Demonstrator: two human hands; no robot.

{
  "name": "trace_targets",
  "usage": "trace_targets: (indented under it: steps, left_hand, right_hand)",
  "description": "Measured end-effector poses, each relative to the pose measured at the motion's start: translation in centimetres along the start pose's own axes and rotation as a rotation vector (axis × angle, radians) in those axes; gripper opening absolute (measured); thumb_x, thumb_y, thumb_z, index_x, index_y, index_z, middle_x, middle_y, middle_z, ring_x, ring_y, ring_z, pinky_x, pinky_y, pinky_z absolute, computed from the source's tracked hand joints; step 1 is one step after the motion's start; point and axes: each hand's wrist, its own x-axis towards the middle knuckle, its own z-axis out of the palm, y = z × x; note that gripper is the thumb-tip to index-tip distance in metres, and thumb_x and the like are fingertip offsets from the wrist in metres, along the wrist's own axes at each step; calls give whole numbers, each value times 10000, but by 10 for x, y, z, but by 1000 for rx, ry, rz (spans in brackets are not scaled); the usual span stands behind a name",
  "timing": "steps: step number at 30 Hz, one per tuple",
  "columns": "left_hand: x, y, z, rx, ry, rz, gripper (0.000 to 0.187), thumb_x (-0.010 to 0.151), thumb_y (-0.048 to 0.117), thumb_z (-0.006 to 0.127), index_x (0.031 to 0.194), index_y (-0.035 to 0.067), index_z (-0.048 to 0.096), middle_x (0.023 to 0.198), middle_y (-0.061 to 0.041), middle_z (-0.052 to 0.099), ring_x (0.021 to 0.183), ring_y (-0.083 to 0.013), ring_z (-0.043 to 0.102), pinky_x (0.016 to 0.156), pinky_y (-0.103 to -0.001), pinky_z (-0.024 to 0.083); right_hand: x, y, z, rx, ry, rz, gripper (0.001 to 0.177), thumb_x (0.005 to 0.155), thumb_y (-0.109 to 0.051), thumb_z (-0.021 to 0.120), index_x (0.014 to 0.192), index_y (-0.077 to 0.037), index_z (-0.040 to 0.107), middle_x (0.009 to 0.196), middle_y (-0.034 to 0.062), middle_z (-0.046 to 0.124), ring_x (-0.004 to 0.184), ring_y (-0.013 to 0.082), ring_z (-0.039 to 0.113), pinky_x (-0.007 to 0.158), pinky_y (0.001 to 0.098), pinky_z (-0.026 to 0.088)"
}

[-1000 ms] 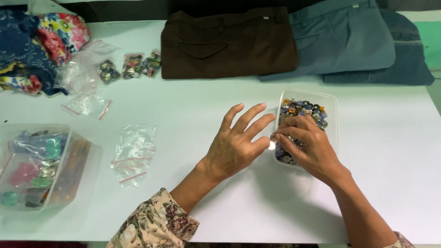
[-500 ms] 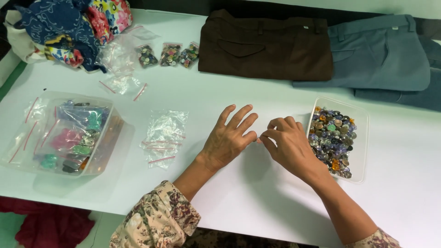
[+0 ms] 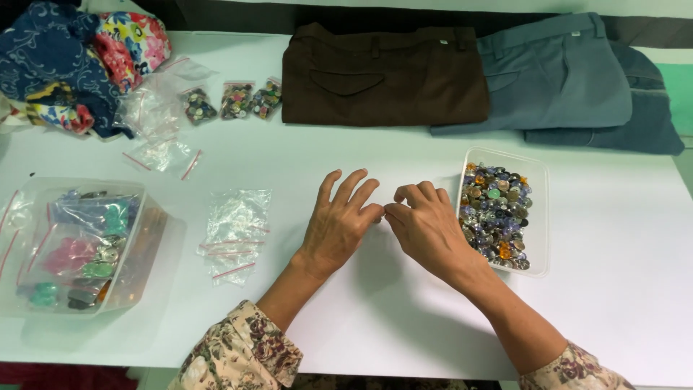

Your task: Sorting various buttons from a container and placing them into small plastic zip-lock bags.

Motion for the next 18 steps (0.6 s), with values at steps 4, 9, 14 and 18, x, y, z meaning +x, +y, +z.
trace_targets:
  steps: [4,9,14,18]
  left_hand:
    - [30,21,16,-86,42,24,190,780,127,866,891,206,734,1173,-25,659,1301,-263,551,1115,-550,374]
    - [76,67,41,-191,43,45,130,847,111,795,937,164,718,1163,-82,634,1267,-307,568,1079,-527,405]
    - [104,104,92,-160,-52,41,63,844,105,809,829,105,748,1162,-132,646,1259,-342,576,1069,-539,409]
    - [118,115,112,-24,-199,-2,46,808,109,836,801,106,792,1175,-141,675,1291,-331,554,1094,-544,386]
  right_hand:
    - [-14,28,-27,-32,52,27,107,918,-202,722,975,-156,800,1030,50,676,967,213,550,795,353,466]
    - [-40,88,-52,-129,90,210,103,946,-190,727,1018,-182,801,1018,31,678,995,191,560,841,331,474]
    - [-58,130,-48,-161,105,322,126,926,-150,776,1044,-183,804,1024,30,677,1008,201,575,851,337,474]
    - [-60,145,-27,-231,56,360,164,860,-196,825,1020,-228,812,1007,10,672,1000,200,573,853,359,454]
